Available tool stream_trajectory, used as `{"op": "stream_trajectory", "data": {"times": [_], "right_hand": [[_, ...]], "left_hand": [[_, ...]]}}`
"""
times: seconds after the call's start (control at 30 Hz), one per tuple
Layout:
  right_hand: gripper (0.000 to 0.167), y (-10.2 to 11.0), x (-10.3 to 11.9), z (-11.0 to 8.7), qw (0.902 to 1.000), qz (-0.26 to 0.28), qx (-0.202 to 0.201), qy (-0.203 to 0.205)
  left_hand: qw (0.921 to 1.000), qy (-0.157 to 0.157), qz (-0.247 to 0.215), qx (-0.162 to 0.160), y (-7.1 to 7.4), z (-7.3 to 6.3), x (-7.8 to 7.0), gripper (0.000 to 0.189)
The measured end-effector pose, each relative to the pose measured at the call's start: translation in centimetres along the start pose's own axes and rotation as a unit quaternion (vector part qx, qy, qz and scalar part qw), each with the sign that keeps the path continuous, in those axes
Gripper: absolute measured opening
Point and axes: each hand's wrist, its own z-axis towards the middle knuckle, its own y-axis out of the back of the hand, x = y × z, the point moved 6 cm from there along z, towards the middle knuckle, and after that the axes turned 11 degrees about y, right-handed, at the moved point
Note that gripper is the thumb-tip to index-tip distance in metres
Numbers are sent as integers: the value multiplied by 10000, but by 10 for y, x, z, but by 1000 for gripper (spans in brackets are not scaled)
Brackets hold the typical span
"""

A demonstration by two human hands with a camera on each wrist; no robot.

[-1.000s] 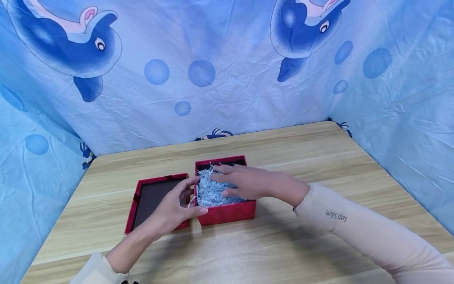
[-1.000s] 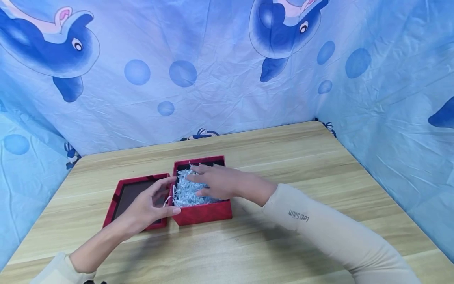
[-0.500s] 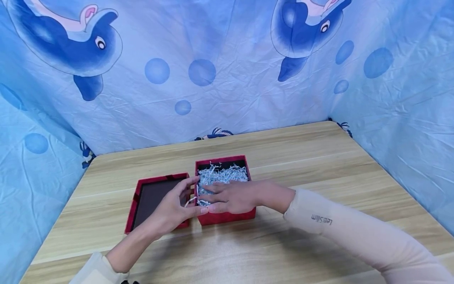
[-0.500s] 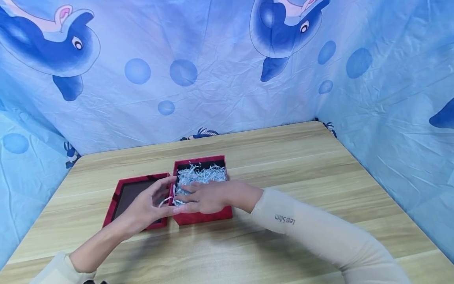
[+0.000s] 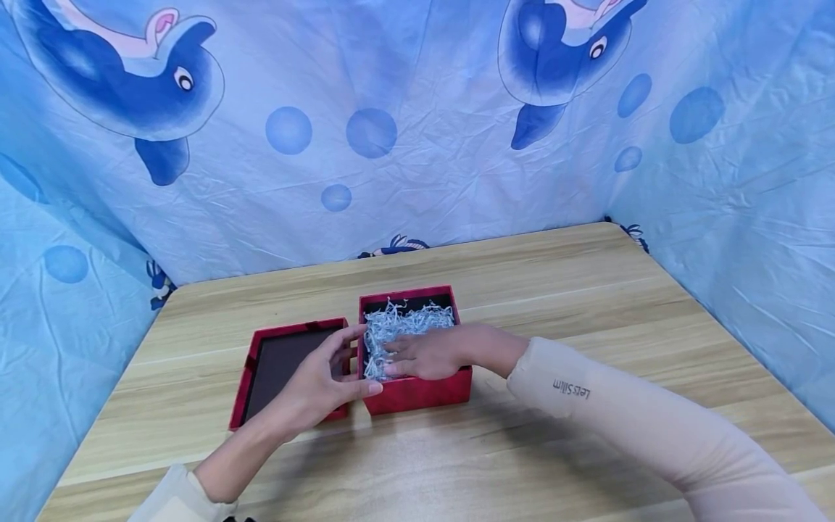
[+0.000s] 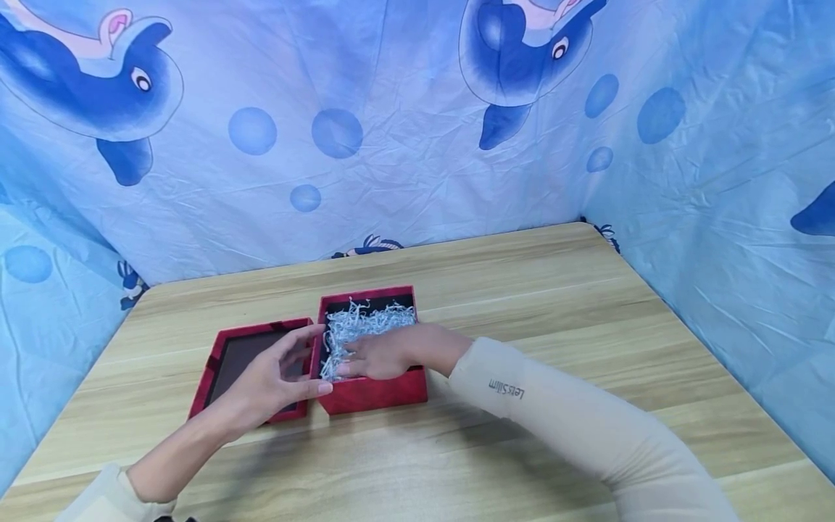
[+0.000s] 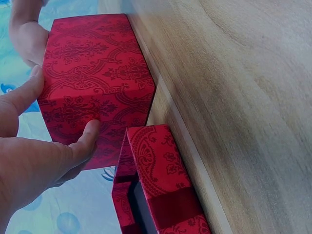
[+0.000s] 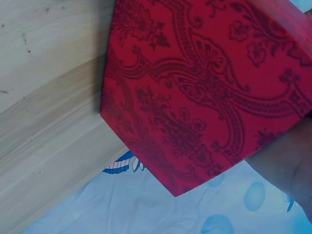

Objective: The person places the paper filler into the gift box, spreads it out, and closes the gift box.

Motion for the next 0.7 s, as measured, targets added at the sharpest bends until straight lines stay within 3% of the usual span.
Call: {"op": "stream_trajectory", "data": {"times": [0.13, 0.47, 0.7], "right_hand": [[56, 4, 2, 0, 9985, -511, 57, 194], [56, 27, 5, -34, 9949, -210, -967, 200], [59, 31, 0, -46, 9928, -157, -1188, -74]], "left_hand": [[10000, 11, 0, -17, 0, 0, 0, 87], [10000, 17, 52, 11, 1, -1, 0, 88], [10000, 41, 81, -37, 3, -1, -1, 89]]}}
